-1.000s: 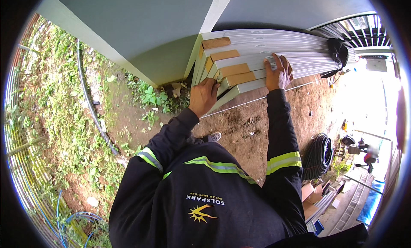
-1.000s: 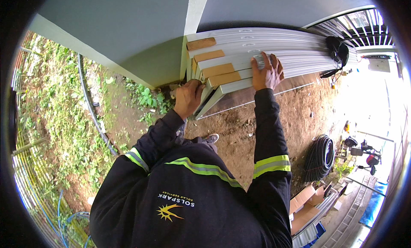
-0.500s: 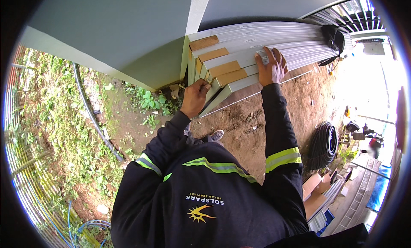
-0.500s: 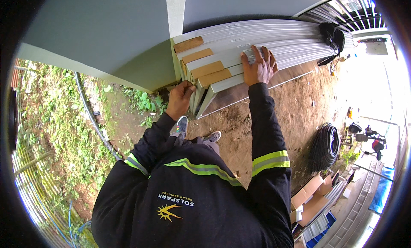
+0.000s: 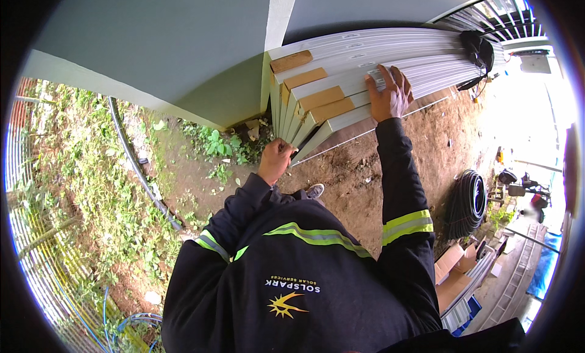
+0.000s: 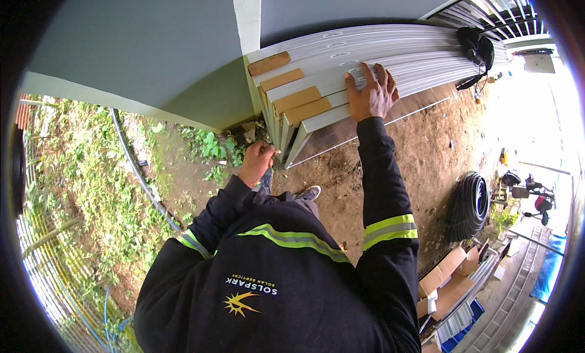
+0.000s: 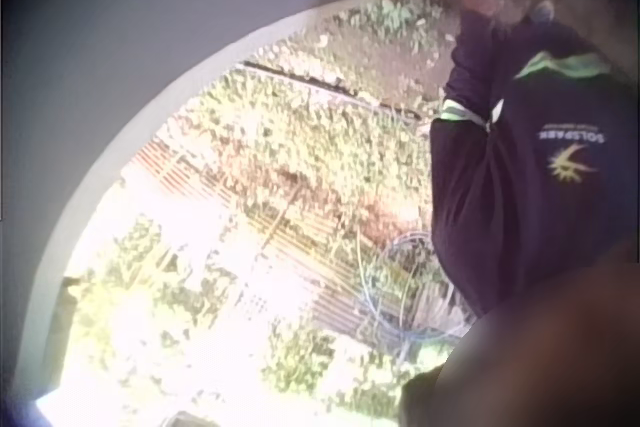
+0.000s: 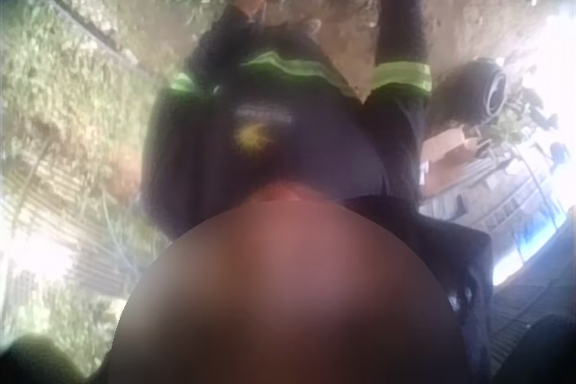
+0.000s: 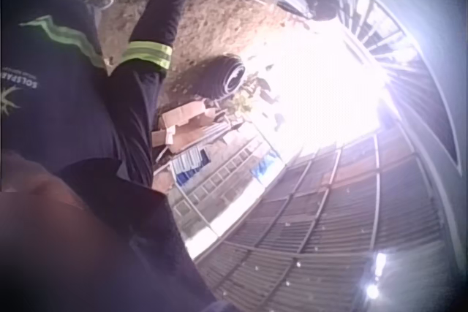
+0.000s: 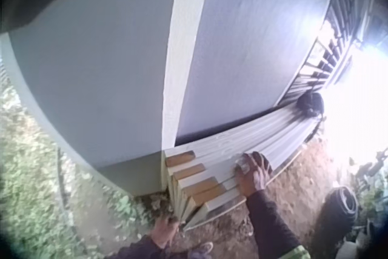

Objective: The person walks to a stack of solar panels leaning against a wall and repeatedly adjusts their position by hand, sliding and aligning them. The person then steps back and looks at the panels.

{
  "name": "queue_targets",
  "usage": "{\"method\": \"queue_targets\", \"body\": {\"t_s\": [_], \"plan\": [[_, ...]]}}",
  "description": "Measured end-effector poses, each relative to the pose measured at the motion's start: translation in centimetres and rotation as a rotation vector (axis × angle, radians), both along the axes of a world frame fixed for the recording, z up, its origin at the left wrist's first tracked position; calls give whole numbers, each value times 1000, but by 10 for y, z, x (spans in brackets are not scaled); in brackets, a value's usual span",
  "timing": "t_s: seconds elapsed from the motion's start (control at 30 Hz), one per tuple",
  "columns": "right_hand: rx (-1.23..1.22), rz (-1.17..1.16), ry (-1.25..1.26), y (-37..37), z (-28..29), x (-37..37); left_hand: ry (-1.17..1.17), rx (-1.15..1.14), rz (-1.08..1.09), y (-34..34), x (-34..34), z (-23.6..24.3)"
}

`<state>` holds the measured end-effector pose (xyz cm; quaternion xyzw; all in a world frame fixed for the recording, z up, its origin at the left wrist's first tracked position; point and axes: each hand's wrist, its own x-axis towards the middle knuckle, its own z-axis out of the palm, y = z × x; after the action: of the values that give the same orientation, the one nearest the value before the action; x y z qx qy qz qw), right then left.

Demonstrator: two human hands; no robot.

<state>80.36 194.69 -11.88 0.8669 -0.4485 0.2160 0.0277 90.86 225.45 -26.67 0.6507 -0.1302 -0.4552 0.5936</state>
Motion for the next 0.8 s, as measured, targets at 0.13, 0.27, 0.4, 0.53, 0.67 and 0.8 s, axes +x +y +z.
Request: {"method": "queue_targets", "body": {"t_s": [0.13,0.27,0.4,0.53,0.67,0.8], "plan": [[17,5,2,-2,2,0,-273,-34,-1,-9,9,37],[20,4,1,-2,1,0,-494,-90,110,-15,18,71],[12,4,6,-3,0,0,-569,-116,180,-23,17,96],[15,3,14,-4,0,0,-897,-94,118,-34,19,105],[21,-2,13,-4,0,-1,-1181,-141,70,-45,27,102],[17,-4,15,-5,-1,0,-1274,-225,32,-50,31,90]]}}
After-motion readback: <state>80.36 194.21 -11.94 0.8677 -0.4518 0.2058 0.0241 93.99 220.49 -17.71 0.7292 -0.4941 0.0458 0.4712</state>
